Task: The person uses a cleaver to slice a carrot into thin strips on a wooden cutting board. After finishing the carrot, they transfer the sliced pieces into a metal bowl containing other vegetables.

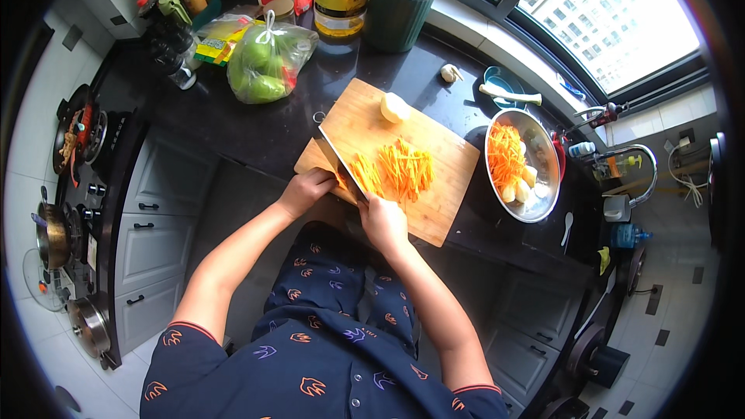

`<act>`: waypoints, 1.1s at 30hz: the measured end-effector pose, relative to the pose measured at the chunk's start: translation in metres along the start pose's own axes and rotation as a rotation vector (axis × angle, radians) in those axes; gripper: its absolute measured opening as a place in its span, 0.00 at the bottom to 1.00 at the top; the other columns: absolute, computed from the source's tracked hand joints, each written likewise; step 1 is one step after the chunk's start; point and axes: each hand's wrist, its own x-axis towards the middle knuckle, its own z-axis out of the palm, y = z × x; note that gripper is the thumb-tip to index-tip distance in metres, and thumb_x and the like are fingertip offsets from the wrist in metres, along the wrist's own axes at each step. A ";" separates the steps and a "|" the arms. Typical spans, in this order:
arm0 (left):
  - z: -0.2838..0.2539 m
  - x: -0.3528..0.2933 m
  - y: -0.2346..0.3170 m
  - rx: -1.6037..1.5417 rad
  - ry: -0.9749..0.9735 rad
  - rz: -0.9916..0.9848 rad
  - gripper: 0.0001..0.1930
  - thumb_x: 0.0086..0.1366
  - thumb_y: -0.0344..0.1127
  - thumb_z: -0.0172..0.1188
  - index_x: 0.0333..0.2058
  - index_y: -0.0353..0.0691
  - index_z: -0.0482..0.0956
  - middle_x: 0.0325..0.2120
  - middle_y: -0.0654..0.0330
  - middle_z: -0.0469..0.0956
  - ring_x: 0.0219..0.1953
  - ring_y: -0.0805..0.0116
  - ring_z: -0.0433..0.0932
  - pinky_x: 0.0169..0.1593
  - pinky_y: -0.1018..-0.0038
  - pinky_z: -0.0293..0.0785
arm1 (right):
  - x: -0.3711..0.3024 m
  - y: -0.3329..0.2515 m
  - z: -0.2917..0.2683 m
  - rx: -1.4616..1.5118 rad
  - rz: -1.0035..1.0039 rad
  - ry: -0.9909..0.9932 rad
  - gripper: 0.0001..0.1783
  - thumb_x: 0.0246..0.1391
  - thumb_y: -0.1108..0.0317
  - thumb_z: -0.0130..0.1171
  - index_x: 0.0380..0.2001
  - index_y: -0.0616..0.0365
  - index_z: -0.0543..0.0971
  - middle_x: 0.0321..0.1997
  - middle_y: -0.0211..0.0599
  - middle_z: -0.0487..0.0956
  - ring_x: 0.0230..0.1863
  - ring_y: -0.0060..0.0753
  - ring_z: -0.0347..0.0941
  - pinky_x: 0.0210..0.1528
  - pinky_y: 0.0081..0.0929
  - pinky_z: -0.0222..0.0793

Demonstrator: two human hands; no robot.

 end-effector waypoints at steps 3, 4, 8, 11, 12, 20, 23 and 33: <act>0.002 -0.002 -0.001 0.010 -0.005 -0.001 0.08 0.54 0.28 0.63 0.34 0.42 0.84 0.36 0.61 0.83 0.38 0.62 0.84 0.38 0.70 0.84 | 0.004 -0.008 -0.006 -0.031 0.010 -0.055 0.10 0.61 0.63 0.56 0.30 0.57 0.80 0.25 0.55 0.82 0.30 0.59 0.82 0.35 0.52 0.78; 0.002 -0.002 -0.001 0.004 0.004 -0.006 0.08 0.54 0.28 0.63 0.34 0.42 0.84 0.35 0.61 0.83 0.38 0.62 0.84 0.38 0.70 0.84 | 0.005 -0.011 -0.005 -0.053 0.015 -0.065 0.09 0.60 0.65 0.55 0.30 0.57 0.80 0.26 0.56 0.82 0.31 0.59 0.82 0.35 0.52 0.78; 0.002 -0.003 0.001 -0.018 -0.006 -0.034 0.07 0.54 0.27 0.63 0.33 0.43 0.84 0.34 0.60 0.82 0.37 0.61 0.83 0.37 0.69 0.83 | 0.012 -0.024 -0.002 -0.110 0.035 -0.107 0.07 0.55 0.70 0.54 0.30 0.59 0.80 0.28 0.57 0.83 0.32 0.59 0.83 0.37 0.52 0.79; -0.002 0.001 0.006 -0.027 0.031 -0.035 0.07 0.54 0.27 0.62 0.33 0.43 0.84 0.34 0.60 0.81 0.36 0.60 0.83 0.37 0.69 0.83 | 0.016 -0.024 -0.001 -0.104 0.048 -0.104 0.07 0.55 0.71 0.54 0.30 0.59 0.81 0.27 0.56 0.83 0.32 0.59 0.83 0.37 0.52 0.79; -0.002 0.001 0.006 -0.029 0.027 -0.039 0.07 0.54 0.27 0.62 0.33 0.43 0.84 0.34 0.60 0.81 0.36 0.60 0.83 0.37 0.69 0.83 | 0.017 -0.023 0.000 -0.098 0.054 -0.096 0.07 0.55 0.71 0.54 0.30 0.59 0.81 0.27 0.56 0.83 0.32 0.59 0.83 0.37 0.52 0.79; 0.003 -0.006 0.003 0.002 0.041 -0.031 0.08 0.55 0.27 0.64 0.35 0.41 0.84 0.36 0.60 0.83 0.38 0.61 0.85 0.39 0.70 0.84 | 0.003 -0.005 0.002 0.008 0.019 -0.003 0.11 0.62 0.61 0.57 0.32 0.56 0.80 0.25 0.54 0.82 0.30 0.60 0.81 0.35 0.53 0.78; 0.001 -0.004 0.002 0.002 0.030 -0.013 0.08 0.56 0.27 0.65 0.36 0.41 0.84 0.36 0.60 0.84 0.39 0.62 0.85 0.40 0.70 0.84 | 0.003 -0.004 0.001 0.009 0.021 -0.013 0.11 0.62 0.60 0.57 0.33 0.56 0.80 0.25 0.55 0.82 0.30 0.60 0.81 0.35 0.53 0.78; 0.001 -0.007 0.003 -0.014 -0.015 -0.046 0.08 0.55 0.27 0.62 0.35 0.42 0.84 0.36 0.60 0.83 0.38 0.60 0.84 0.39 0.69 0.83 | 0.022 -0.021 -0.002 -0.111 0.052 -0.127 0.11 0.59 0.63 0.57 0.29 0.59 0.81 0.28 0.56 0.83 0.33 0.59 0.83 0.38 0.53 0.79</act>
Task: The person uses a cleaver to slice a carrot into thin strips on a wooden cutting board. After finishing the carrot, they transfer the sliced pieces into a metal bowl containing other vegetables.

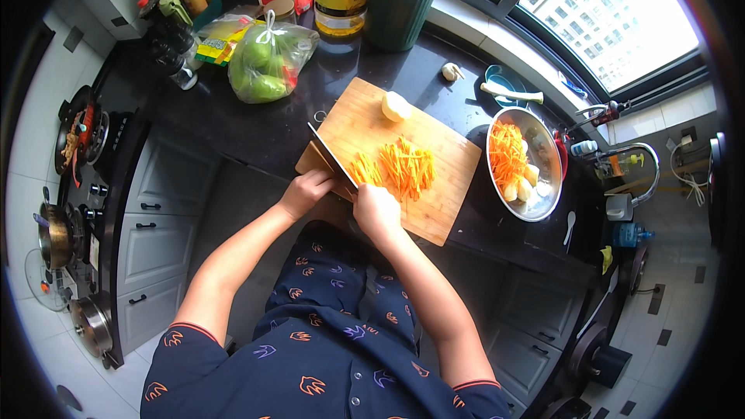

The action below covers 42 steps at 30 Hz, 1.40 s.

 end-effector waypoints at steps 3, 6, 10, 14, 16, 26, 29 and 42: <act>0.000 0.002 0.002 0.005 0.016 0.005 0.08 0.55 0.27 0.62 0.35 0.41 0.84 0.36 0.60 0.83 0.38 0.60 0.84 0.39 0.69 0.83 | -0.003 0.001 -0.001 0.036 0.012 0.030 0.11 0.60 0.63 0.56 0.30 0.58 0.81 0.28 0.55 0.83 0.33 0.60 0.82 0.38 0.52 0.78; -0.002 0.002 0.003 0.015 0.031 0.023 0.09 0.55 0.27 0.63 0.36 0.41 0.84 0.37 0.60 0.83 0.39 0.61 0.84 0.39 0.69 0.83 | -0.009 0.004 0.001 0.056 0.018 0.058 0.11 0.61 0.61 0.57 0.31 0.57 0.81 0.27 0.55 0.82 0.32 0.60 0.82 0.37 0.53 0.78; -0.002 0.002 0.002 0.023 0.046 0.060 0.09 0.55 0.27 0.64 0.37 0.40 0.84 0.37 0.60 0.83 0.39 0.62 0.84 0.39 0.70 0.83 | -0.021 0.014 0.010 0.133 -0.006 0.125 0.12 0.63 0.59 0.57 0.32 0.56 0.80 0.25 0.55 0.82 0.31 0.60 0.82 0.36 0.53 0.77; -0.003 0.004 0.003 0.056 0.025 0.084 0.09 0.56 0.27 0.63 0.37 0.39 0.84 0.37 0.59 0.83 0.40 0.62 0.84 0.39 0.70 0.83 | -0.020 0.018 0.011 0.145 -0.011 0.145 0.13 0.62 0.58 0.58 0.33 0.57 0.80 0.25 0.55 0.82 0.31 0.60 0.81 0.36 0.54 0.77; -0.003 0.004 0.003 0.046 0.024 0.083 0.09 0.56 0.27 0.63 0.37 0.39 0.84 0.37 0.59 0.83 0.40 0.62 0.84 0.39 0.70 0.83 | -0.017 0.018 0.009 0.134 -0.001 0.123 0.13 0.62 0.58 0.59 0.33 0.58 0.81 0.26 0.54 0.82 0.32 0.60 0.81 0.37 0.53 0.78; -0.002 0.002 0.003 0.041 0.037 0.062 0.09 0.56 0.27 0.63 0.37 0.39 0.84 0.38 0.59 0.83 0.40 0.61 0.85 0.40 0.70 0.84 | -0.013 0.012 0.006 0.120 -0.002 0.108 0.13 0.61 0.60 0.58 0.31 0.58 0.81 0.26 0.54 0.82 0.31 0.60 0.81 0.37 0.52 0.78; 0.001 -0.001 0.001 0.028 0.023 0.040 0.09 0.56 0.27 0.62 0.37 0.40 0.85 0.38 0.60 0.84 0.40 0.62 0.85 0.40 0.70 0.84 | -0.013 0.006 -0.001 0.093 -0.017 0.094 0.12 0.61 0.62 0.56 0.29 0.58 0.80 0.25 0.55 0.82 0.31 0.60 0.82 0.36 0.53 0.78; 0.005 -0.003 -0.002 0.050 0.057 0.054 0.10 0.57 0.28 0.62 0.38 0.43 0.85 0.38 0.62 0.84 0.39 0.64 0.85 0.39 0.72 0.84 | -0.024 0.004 0.012 0.037 -0.063 0.161 0.10 0.62 0.63 0.55 0.30 0.56 0.77 0.22 0.53 0.81 0.27 0.58 0.81 0.31 0.53 0.77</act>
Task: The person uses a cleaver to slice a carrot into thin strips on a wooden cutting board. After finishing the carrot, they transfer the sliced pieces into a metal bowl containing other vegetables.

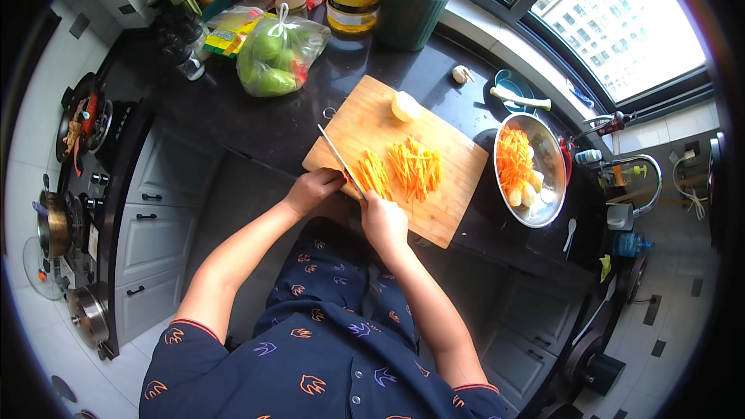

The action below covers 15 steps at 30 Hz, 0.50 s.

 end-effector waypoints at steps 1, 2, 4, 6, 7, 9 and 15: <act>-0.001 0.001 0.000 -0.018 0.000 -0.003 0.10 0.57 0.27 0.63 0.39 0.42 0.85 0.38 0.61 0.84 0.39 0.63 0.85 0.39 0.72 0.84 | 0.000 0.000 0.000 0.004 0.006 0.004 0.10 0.62 0.63 0.55 0.30 0.56 0.77 0.22 0.53 0.81 0.27 0.58 0.81 0.31 0.53 0.77; -0.003 0.002 0.002 -0.038 0.000 -0.005 0.11 0.58 0.26 0.63 0.40 0.42 0.85 0.38 0.59 0.84 0.39 0.61 0.85 0.39 0.71 0.84 | -0.002 0.001 -0.001 0.006 0.015 0.009 0.11 0.63 0.62 0.55 0.30 0.56 0.77 0.22 0.53 0.81 0.27 0.58 0.81 0.31 0.53 0.77; -0.005 0.003 0.003 -0.037 -0.007 -0.015 0.11 0.57 0.26 0.63 0.39 0.42 0.85 0.38 0.59 0.84 0.39 0.61 0.85 0.39 0.71 0.84 | -0.001 0.002 -0.001 0.015 0.026 0.007 0.11 0.63 0.61 0.55 0.30 0.56 0.78 0.22 0.53 0.81 0.27 0.58 0.81 0.32 0.53 0.77; -0.005 0.003 0.004 -0.037 -0.009 -0.018 0.10 0.57 0.27 0.63 0.39 0.42 0.85 0.38 0.60 0.84 0.39 0.61 0.85 0.39 0.71 0.84 | 0.003 0.003 0.000 0.027 0.034 -0.002 0.11 0.62 0.62 0.55 0.30 0.56 0.78 0.23 0.53 0.81 0.28 0.59 0.81 0.33 0.53 0.77; -0.004 0.003 0.004 -0.038 -0.007 -0.018 0.10 0.57 0.27 0.63 0.38 0.42 0.85 0.37 0.60 0.84 0.39 0.62 0.85 0.39 0.71 0.84 | 0.004 0.003 -0.001 0.021 0.033 -0.012 0.11 0.62 0.62 0.55 0.30 0.57 0.78 0.23 0.54 0.81 0.29 0.59 0.81 0.33 0.53 0.77; -0.003 0.003 0.003 -0.032 -0.009 -0.021 0.09 0.57 0.27 0.62 0.38 0.42 0.85 0.37 0.60 0.84 0.39 0.62 0.85 0.39 0.71 0.84 | 0.007 0.001 -0.005 0.011 0.028 -0.031 0.11 0.62 0.63 0.55 0.30 0.57 0.79 0.24 0.54 0.82 0.30 0.59 0.82 0.34 0.53 0.78; -0.006 0.004 0.005 -0.034 -0.025 -0.043 0.09 0.57 0.27 0.61 0.36 0.42 0.85 0.38 0.61 0.84 0.38 0.62 0.85 0.39 0.71 0.83 | 0.015 -0.004 -0.004 -0.037 0.086 -0.141 0.08 0.58 0.68 0.54 0.29 0.58 0.80 0.27 0.57 0.82 0.32 0.60 0.82 0.37 0.52 0.78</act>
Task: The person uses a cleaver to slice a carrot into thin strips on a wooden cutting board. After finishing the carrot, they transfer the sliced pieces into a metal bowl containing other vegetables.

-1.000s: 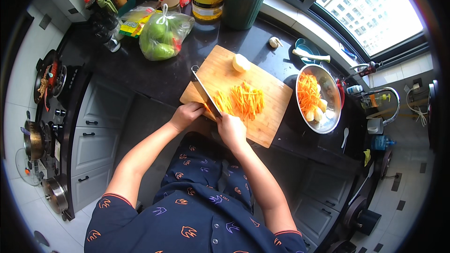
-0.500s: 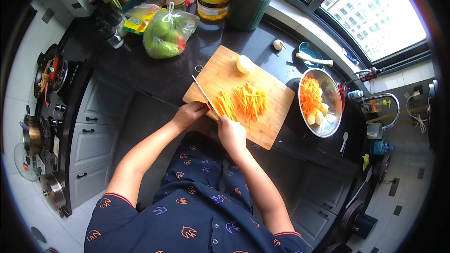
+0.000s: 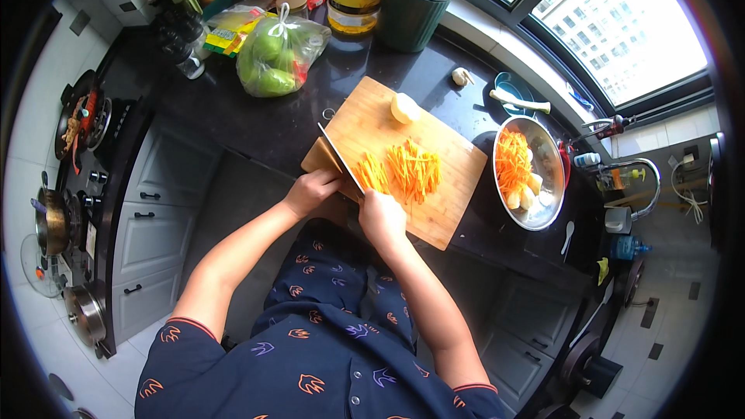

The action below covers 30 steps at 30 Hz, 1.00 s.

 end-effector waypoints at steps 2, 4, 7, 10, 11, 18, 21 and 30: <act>-0.002 0.004 0.001 -0.011 -0.028 -0.015 0.09 0.57 0.27 0.61 0.36 0.43 0.85 0.38 0.61 0.84 0.38 0.62 0.85 0.39 0.71 0.83 | 0.007 -0.003 -0.001 0.003 -0.016 0.003 0.07 0.57 0.70 0.54 0.29 0.58 0.80 0.28 0.57 0.82 0.33 0.60 0.82 0.38 0.52 0.78; 0.000 0.000 0.000 0.000 -0.018 -0.015 0.09 0.57 0.27 0.62 0.37 0.42 0.85 0.38 0.60 0.84 0.39 0.61 0.85 0.39 0.71 0.84 | 0.006 -0.002 -0.004 0.015 -0.027 0.018 0.07 0.57 0.70 0.54 0.30 0.58 0.80 0.28 0.57 0.82 0.33 0.59 0.82 0.38 0.52 0.78; 0.004 -0.005 -0.002 0.011 -0.015 -0.005 0.09 0.58 0.27 0.62 0.38 0.41 0.85 0.38 0.60 0.84 0.40 0.61 0.85 0.40 0.70 0.84 | -0.004 0.001 -0.005 0.045 -0.039 0.046 0.07 0.57 0.69 0.54 0.30 0.57 0.80 0.27 0.57 0.82 0.32 0.59 0.82 0.37 0.52 0.78; 0.004 -0.003 -0.004 0.010 0.000 0.021 0.09 0.58 0.27 0.62 0.38 0.40 0.85 0.39 0.59 0.85 0.40 0.60 0.86 0.41 0.70 0.84 | -0.008 0.006 -0.004 0.065 -0.043 0.070 0.08 0.59 0.66 0.55 0.31 0.57 0.80 0.26 0.56 0.82 0.31 0.59 0.82 0.36 0.53 0.78; 0.003 -0.003 -0.005 0.008 0.003 0.032 0.09 0.59 0.27 0.62 0.38 0.40 0.85 0.39 0.59 0.85 0.40 0.60 0.86 0.42 0.70 0.84 | -0.007 0.007 -0.002 0.065 -0.046 0.080 0.09 0.60 0.63 0.57 0.32 0.57 0.80 0.25 0.55 0.82 0.30 0.60 0.81 0.35 0.53 0.77; 0.003 -0.002 -0.005 0.019 0.028 0.042 0.10 0.57 0.28 0.62 0.38 0.44 0.84 0.38 0.63 0.83 0.40 0.65 0.84 0.39 0.73 0.83 | 0.003 0.007 0.002 0.024 -0.034 0.008 0.11 0.60 0.61 0.58 0.31 0.58 0.80 0.26 0.55 0.82 0.31 0.61 0.81 0.36 0.54 0.77; 0.000 -0.001 -0.003 0.015 -0.034 0.013 0.10 0.57 0.28 0.62 0.38 0.44 0.84 0.39 0.63 0.83 0.40 0.65 0.84 0.39 0.73 0.83 | 0.005 0.000 -0.003 0.009 -0.052 0.016 0.08 0.58 0.68 0.53 0.30 0.57 0.80 0.28 0.55 0.83 0.32 0.59 0.82 0.37 0.53 0.78; 0.000 -0.003 -0.002 -0.018 -0.025 0.006 0.12 0.58 0.26 0.62 0.42 0.39 0.84 0.41 0.57 0.84 0.43 0.59 0.85 0.43 0.69 0.84 | -0.009 0.008 -0.002 0.091 -0.050 0.111 0.10 0.61 0.63 0.57 0.32 0.57 0.80 0.25 0.53 0.82 0.30 0.58 0.82 0.35 0.52 0.78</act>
